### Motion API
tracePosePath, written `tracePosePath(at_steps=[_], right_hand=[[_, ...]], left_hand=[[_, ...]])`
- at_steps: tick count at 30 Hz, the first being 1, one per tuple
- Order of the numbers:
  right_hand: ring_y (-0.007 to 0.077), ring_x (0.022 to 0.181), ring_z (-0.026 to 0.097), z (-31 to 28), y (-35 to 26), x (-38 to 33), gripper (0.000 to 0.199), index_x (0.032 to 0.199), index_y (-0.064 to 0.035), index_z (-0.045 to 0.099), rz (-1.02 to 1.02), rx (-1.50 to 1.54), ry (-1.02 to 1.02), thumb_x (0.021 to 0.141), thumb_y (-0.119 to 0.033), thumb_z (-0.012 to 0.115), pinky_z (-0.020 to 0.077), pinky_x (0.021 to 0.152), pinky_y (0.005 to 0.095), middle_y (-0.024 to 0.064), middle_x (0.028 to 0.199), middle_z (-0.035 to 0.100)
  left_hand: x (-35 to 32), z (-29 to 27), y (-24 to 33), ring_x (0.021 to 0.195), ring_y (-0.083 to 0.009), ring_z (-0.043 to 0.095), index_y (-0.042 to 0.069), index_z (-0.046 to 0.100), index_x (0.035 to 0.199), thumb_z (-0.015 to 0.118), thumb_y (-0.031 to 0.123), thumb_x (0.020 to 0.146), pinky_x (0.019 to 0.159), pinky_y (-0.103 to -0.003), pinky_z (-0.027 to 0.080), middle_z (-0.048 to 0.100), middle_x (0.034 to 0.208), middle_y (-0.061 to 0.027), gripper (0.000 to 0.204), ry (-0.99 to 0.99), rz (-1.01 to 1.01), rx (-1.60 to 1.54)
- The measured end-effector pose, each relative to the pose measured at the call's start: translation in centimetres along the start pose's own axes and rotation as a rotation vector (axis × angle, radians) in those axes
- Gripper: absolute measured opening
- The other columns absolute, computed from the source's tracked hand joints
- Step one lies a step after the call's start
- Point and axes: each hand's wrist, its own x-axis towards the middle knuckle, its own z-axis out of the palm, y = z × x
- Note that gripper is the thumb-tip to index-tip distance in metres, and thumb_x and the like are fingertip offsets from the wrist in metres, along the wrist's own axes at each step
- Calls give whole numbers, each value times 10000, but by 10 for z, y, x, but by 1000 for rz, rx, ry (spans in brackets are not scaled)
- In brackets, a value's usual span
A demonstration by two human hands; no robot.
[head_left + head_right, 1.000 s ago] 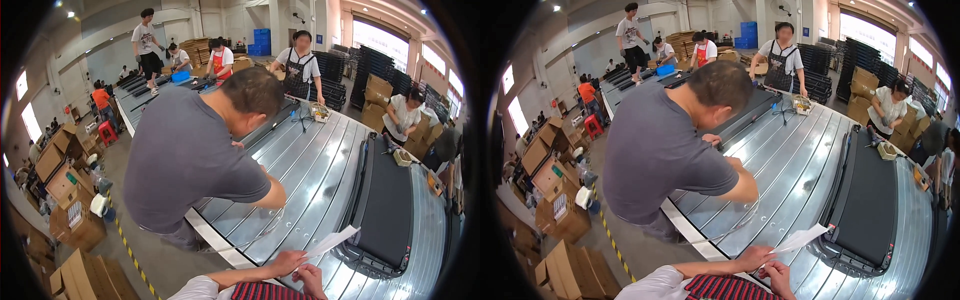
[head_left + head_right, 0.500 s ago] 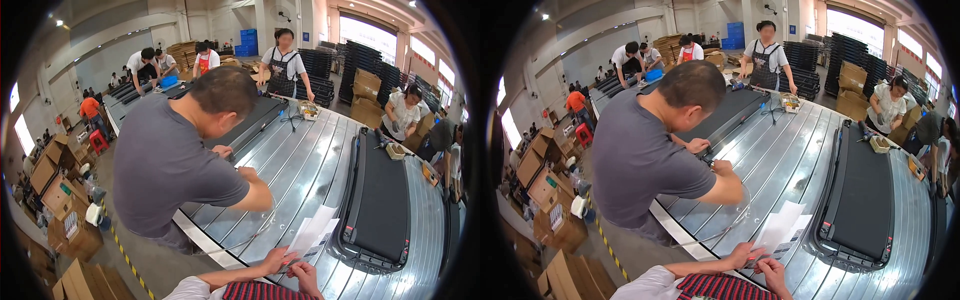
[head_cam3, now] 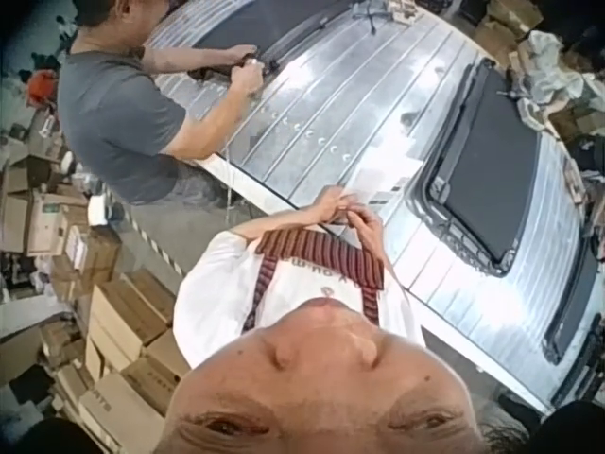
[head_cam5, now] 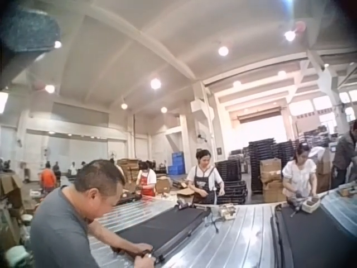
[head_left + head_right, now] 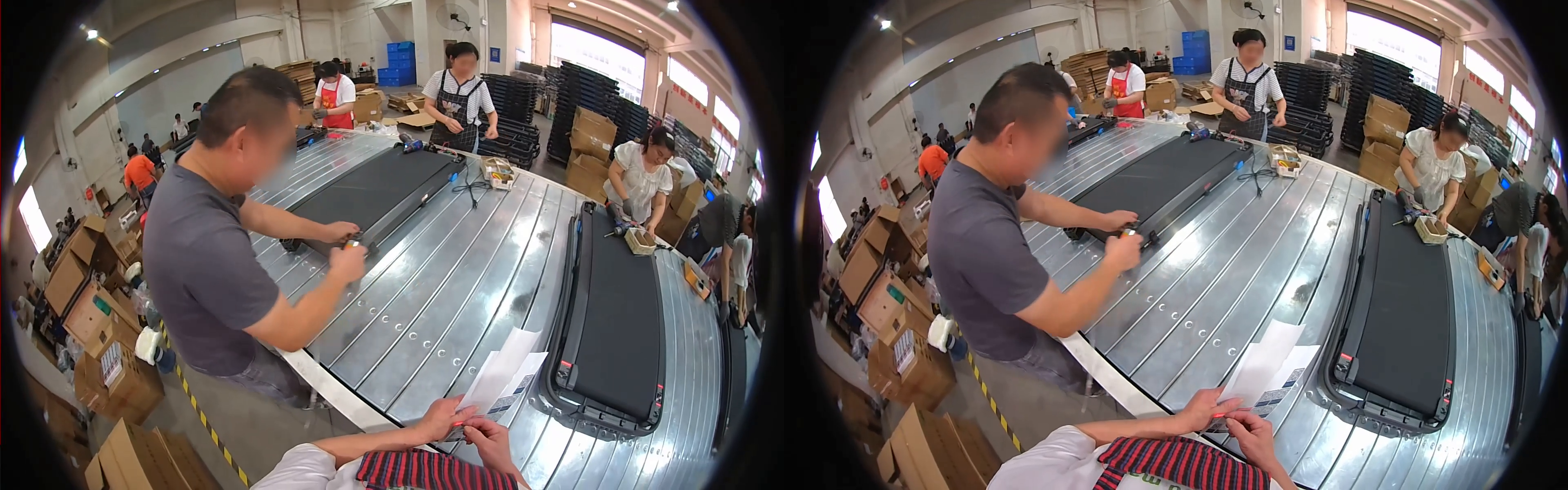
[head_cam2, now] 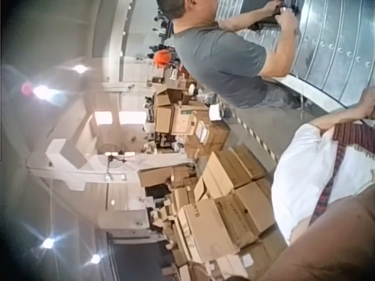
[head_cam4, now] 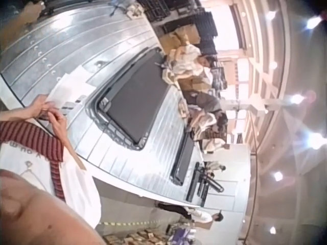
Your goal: Applying stickers and warning labels to the frames of treadmills on an assembly line.
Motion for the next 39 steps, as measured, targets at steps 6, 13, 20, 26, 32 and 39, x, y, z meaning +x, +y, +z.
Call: tracePosePath(at_steps=[6, 13, 20, 26, 32, 39], right_hand=[[79, 602, 514, 3, 2, 2, 114, 848, 26, 600, -16, -29, -35, 756, -38, 588, 419, 544, 198, 27, 676, 572], [93, 599, 513, 9, 6, 7, 91, 820, 26, 597, 52, 122, -110, 759, -39, 577, 416, 554, 221, 42, 675, 572], [100, 604, 512, 15, 7, 12, 78, 818, 27, 594, 54, 86, -107, 758, -15, 567, 415, 567, 220, 38, 680, 568], [66, 638, 517, 18, 7, 17, 99, 833, 13, 615, 19, -33, -123, 752, -42, 598, 417, 573, 195, 13, 705, 586], [83, 605, 504, 21, 7, 21, 70, 806, 25, 598, 30, -19, -114, 752, -16, 581, 408, 560, 208, 28, 687, 570], [69, 583, 490, 24, 11, 27, 46, 761, 17, 591, 42, -24, -121, 742, -25, 594, 394, 536, 199, 15, 662, 563]], left_hand=[[-1, -2, -5, 754, -310, 557, 21, 530, 1006, 491, 410, 800, 678, -338, 420, 584, 827, -178, 442, 10, 8, 13], [-2, -4, -13, 728, -338, 547, -12, 536, 962, 496, 439, 787, 662, -356, 419, 570, 787, -209, 485, -2, -63, -42], [-1, -13, -13, 767, -123, 541, 8, 524, 1045, 531, 351, 811, 691, -262, 434, 606, 842, -96, 416, -37, -77, -94], [-1, -16, -13, 746, -161, 555, -14, 530, 1007, 521, 362, 805, 697, -279, 424, 611, 834, -126, 426, 21, -56, -227], [1, -21, -15, 817, -138, 540, 6, 525, 1049, 533, 342, 812, 732, -266, 420, 605, 884, -102, 412, -26, -65, -178], [1, -31, -10, 759, -252, 571, 12, 521, 1037, 513, 392, 801, 698, -312, 428, 596, 834, -164, 447, 3, -39, -85]])
